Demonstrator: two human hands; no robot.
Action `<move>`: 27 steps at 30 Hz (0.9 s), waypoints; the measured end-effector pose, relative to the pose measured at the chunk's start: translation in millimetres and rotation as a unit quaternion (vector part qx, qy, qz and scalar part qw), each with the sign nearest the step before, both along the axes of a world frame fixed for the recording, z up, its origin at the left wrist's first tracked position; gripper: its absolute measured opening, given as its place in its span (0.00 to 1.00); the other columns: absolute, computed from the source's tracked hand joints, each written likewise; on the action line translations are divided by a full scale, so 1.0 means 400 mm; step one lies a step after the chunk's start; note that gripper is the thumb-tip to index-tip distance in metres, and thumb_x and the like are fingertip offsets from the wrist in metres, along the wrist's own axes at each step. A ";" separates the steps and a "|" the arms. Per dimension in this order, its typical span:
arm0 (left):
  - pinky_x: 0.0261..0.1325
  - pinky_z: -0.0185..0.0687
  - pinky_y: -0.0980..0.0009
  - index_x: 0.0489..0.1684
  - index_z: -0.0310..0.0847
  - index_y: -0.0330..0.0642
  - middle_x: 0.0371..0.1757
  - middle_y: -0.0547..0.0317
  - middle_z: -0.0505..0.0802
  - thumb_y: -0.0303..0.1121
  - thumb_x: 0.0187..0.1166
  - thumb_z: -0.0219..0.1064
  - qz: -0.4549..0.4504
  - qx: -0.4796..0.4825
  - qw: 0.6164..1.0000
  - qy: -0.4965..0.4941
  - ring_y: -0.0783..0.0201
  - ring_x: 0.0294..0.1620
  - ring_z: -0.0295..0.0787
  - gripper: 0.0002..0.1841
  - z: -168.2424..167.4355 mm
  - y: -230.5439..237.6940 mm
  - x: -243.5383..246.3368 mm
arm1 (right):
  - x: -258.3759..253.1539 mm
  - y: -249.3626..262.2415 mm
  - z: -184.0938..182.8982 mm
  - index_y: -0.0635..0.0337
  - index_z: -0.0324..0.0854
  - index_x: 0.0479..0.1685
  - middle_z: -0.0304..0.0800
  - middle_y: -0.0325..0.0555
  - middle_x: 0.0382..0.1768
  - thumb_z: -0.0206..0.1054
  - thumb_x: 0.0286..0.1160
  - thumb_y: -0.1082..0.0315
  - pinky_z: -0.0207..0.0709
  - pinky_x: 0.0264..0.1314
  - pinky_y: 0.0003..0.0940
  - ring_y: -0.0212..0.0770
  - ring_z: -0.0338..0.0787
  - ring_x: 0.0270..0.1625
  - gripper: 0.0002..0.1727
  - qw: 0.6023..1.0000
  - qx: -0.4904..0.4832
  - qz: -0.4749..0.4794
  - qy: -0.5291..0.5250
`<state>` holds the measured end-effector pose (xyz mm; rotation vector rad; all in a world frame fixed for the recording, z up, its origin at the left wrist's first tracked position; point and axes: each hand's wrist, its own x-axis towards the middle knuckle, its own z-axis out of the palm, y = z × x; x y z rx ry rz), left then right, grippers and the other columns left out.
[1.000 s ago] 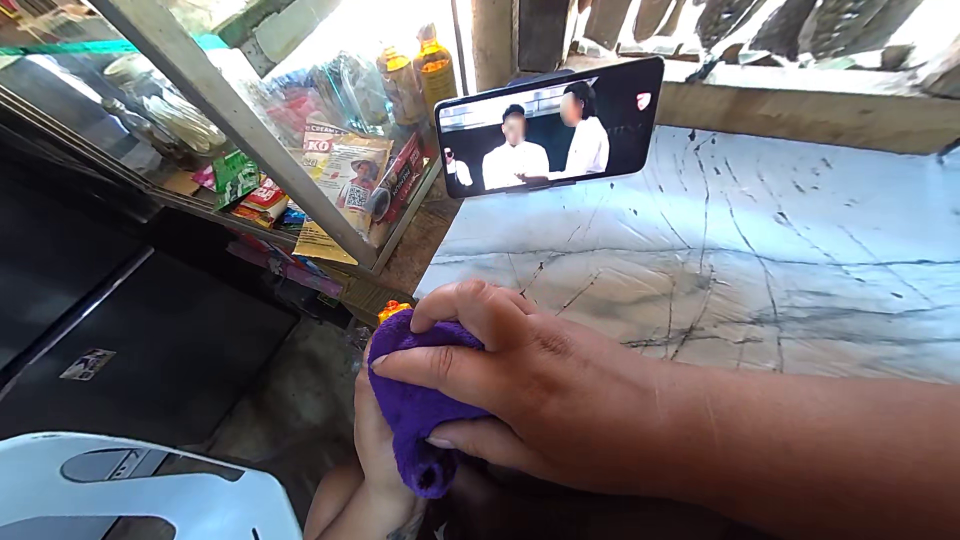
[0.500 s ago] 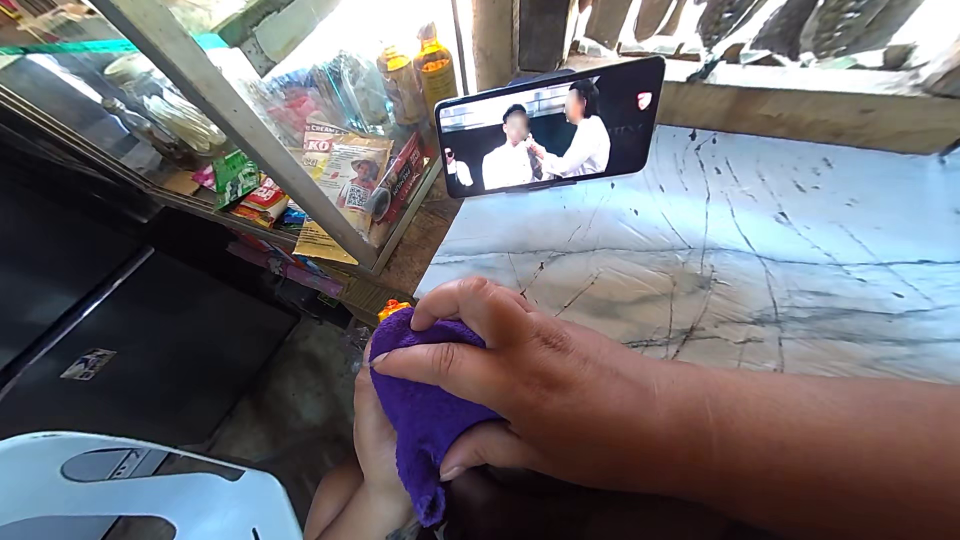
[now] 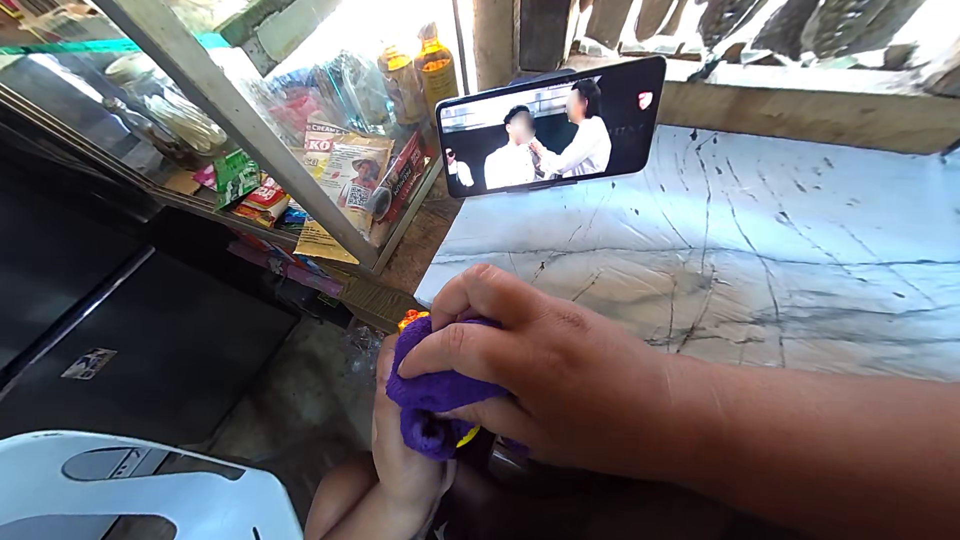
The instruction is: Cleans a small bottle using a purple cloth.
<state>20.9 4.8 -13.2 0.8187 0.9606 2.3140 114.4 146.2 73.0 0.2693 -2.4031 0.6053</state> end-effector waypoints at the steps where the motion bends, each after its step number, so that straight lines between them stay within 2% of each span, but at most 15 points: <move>1: 0.56 0.88 0.73 0.59 0.85 0.53 0.50 0.66 0.94 0.52 0.85 0.58 0.006 -0.002 1.000 0.002 0.74 0.52 0.92 0.18 -0.001 0.000 0.000 | 0.000 -0.001 0.001 0.47 0.91 0.54 0.82 0.41 0.49 0.73 0.72 0.63 0.81 0.41 0.18 0.30 0.85 0.50 0.13 1.000 -0.005 -0.001 0.006; 6: 0.60 0.86 0.72 0.60 0.82 0.50 0.52 0.65 0.93 0.52 0.85 0.59 0.015 -0.004 0.999 0.028 0.73 0.56 0.90 0.19 -0.002 0.003 -0.002 | 0.003 -0.004 -0.001 0.46 0.88 0.56 0.79 0.40 0.51 0.69 0.76 0.64 0.81 0.38 0.18 0.29 0.84 0.48 0.12 0.999 -0.024 -0.023 0.002; 9: 0.61 0.85 0.71 0.62 0.80 0.49 0.53 0.64 0.92 0.53 0.86 0.59 0.012 -0.005 0.999 0.038 0.72 0.57 0.89 0.20 -0.003 0.004 -0.003 | 0.006 -0.007 -0.004 0.46 0.88 0.57 0.79 0.40 0.52 0.69 0.77 0.63 0.81 0.41 0.17 0.28 0.84 0.49 0.13 0.998 -0.046 -0.032 -0.010; 15: 0.63 0.85 0.72 0.63 0.83 0.53 0.55 0.67 0.93 0.53 0.86 0.57 0.003 -0.003 0.999 0.044 0.74 0.58 0.90 0.20 -0.003 0.000 0.002 | 0.000 -0.004 -0.005 0.47 0.86 0.62 0.80 0.42 0.53 0.66 0.79 0.57 0.81 0.44 0.19 0.30 0.84 0.53 0.16 0.999 -0.030 -0.035 -0.002; 17: 0.62 0.85 0.73 0.63 0.83 0.54 0.55 0.68 0.94 0.53 0.86 0.58 0.010 -0.016 0.999 0.039 0.74 0.58 0.90 0.19 -0.005 -0.005 0.001 | 0.001 -0.006 -0.006 0.47 0.85 0.64 0.80 0.43 0.56 0.67 0.77 0.54 0.82 0.45 0.21 0.32 0.84 0.55 0.19 0.999 -0.023 -0.033 -0.004; 19: 0.66 0.82 0.75 0.69 0.81 0.57 0.59 0.73 0.92 0.54 0.87 0.55 0.011 -0.032 0.998 0.061 0.78 0.62 0.87 0.21 -0.008 -0.012 -0.007 | 0.003 -0.009 -0.007 0.47 0.84 0.67 0.80 0.45 0.58 0.71 0.74 0.51 0.82 0.47 0.22 0.34 0.84 0.56 0.24 0.999 -0.019 -0.027 -0.010; 22: 0.65 0.83 0.74 0.65 0.81 0.54 0.58 0.72 0.93 0.53 0.86 0.57 0.019 -0.030 0.998 0.049 0.77 0.61 0.88 0.20 -0.011 -0.015 -0.010 | 0.003 -0.010 -0.009 0.47 0.82 0.70 0.79 0.46 0.60 0.74 0.70 0.48 0.82 0.48 0.23 0.35 0.83 0.58 0.28 1.000 -0.015 -0.022 -0.016; 27: 0.63 0.85 0.74 0.63 0.83 0.56 0.55 0.71 0.94 0.54 0.85 0.58 0.017 -0.032 0.998 0.042 0.76 0.59 0.89 0.19 -0.006 -0.010 0.001 | 0.001 -0.008 -0.004 0.48 0.85 0.65 0.80 0.44 0.55 0.71 0.74 0.54 0.81 0.44 0.20 0.32 0.84 0.54 0.21 0.999 -0.027 -0.020 -0.003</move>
